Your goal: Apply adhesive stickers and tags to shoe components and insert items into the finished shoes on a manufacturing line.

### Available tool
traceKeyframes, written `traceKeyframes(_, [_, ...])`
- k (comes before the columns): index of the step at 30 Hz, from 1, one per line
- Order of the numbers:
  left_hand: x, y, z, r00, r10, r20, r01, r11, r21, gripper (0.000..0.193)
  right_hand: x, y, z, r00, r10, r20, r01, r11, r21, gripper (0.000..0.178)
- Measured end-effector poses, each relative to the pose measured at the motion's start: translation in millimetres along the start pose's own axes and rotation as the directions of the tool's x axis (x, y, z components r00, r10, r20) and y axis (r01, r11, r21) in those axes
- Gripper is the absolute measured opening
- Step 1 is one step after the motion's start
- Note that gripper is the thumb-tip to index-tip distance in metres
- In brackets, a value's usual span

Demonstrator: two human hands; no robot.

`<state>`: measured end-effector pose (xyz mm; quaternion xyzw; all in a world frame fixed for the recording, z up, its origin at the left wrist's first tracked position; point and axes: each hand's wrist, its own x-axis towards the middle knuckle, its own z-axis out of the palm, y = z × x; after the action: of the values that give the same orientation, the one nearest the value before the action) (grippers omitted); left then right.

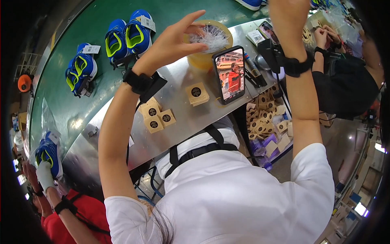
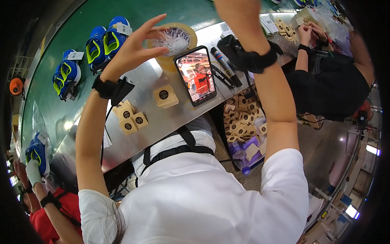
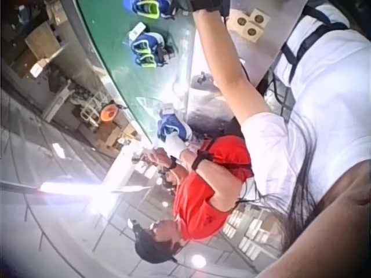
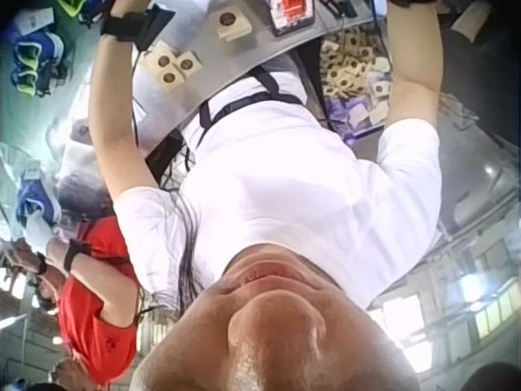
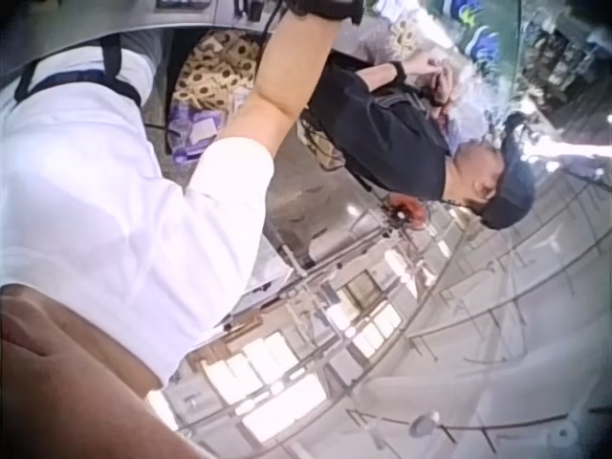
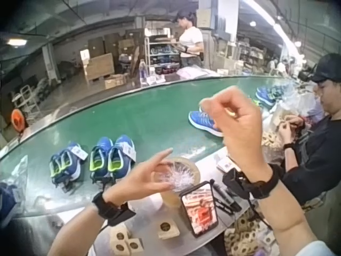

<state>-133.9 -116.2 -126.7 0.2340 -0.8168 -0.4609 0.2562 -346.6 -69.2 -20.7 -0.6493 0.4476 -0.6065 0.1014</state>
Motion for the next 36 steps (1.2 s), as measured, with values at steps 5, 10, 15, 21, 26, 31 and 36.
traceKeyframes(5, [-31.5,20.5,-11.4,0.931,0.272,-0.244,-0.215,0.948,0.237,0.066,-27.4,-45.3,-34.6,0.987,-0.036,-0.154,0.056,0.991,0.122,0.016])
traceKeyframes(10, [-120.4,35.6,-45.0,0.904,0.047,-0.425,-0.033,0.999,0.038,0.034,-93.7,-81.9,-37.9,0.885,-0.046,0.464,-0.218,0.839,0.498,0.011])
traceKeyframes(15, [-225.2,30.0,-49.9,0.671,-0.292,-0.681,0.26,0.954,-0.153,0.022,-172.7,-79.8,35.5,0.566,0.29,0.772,-0.618,0.769,0.164,0.006])
traceKeyframes(21, [-302.0,28.1,-33.4,0.483,-0.394,-0.782,0.675,0.737,0.046,0.016,-205.8,-65.8,94.9,0.33,0.525,0.784,-0.782,0.618,-0.085,0.008])
traceKeyframes(26, [-317.3,16.2,-8.5,0.457,-0.435,-0.775,0.838,0.503,0.212,0.025,-219.0,-55.8,135.1,0.637,0.235,0.734,-0.214,0.969,-0.124,0.016])
traceKeyframes(31, [-309.8,-3.0,9.0,0.543,-0.317,-0.778,0.835,0.303,0.459,0.044,-219.8,-64.5,159.3,0.603,0.207,0.77,0.101,0.938,-0.332,0.024])
traceKeyframes(36, [-307.4,8.1,2.8,0.298,-0.596,-0.745,0.937,0.333,0.109,0.04,-229.5,-58.2,167.2,0.652,0.211,0.728,0.071,0.939,-0.335,0.023])
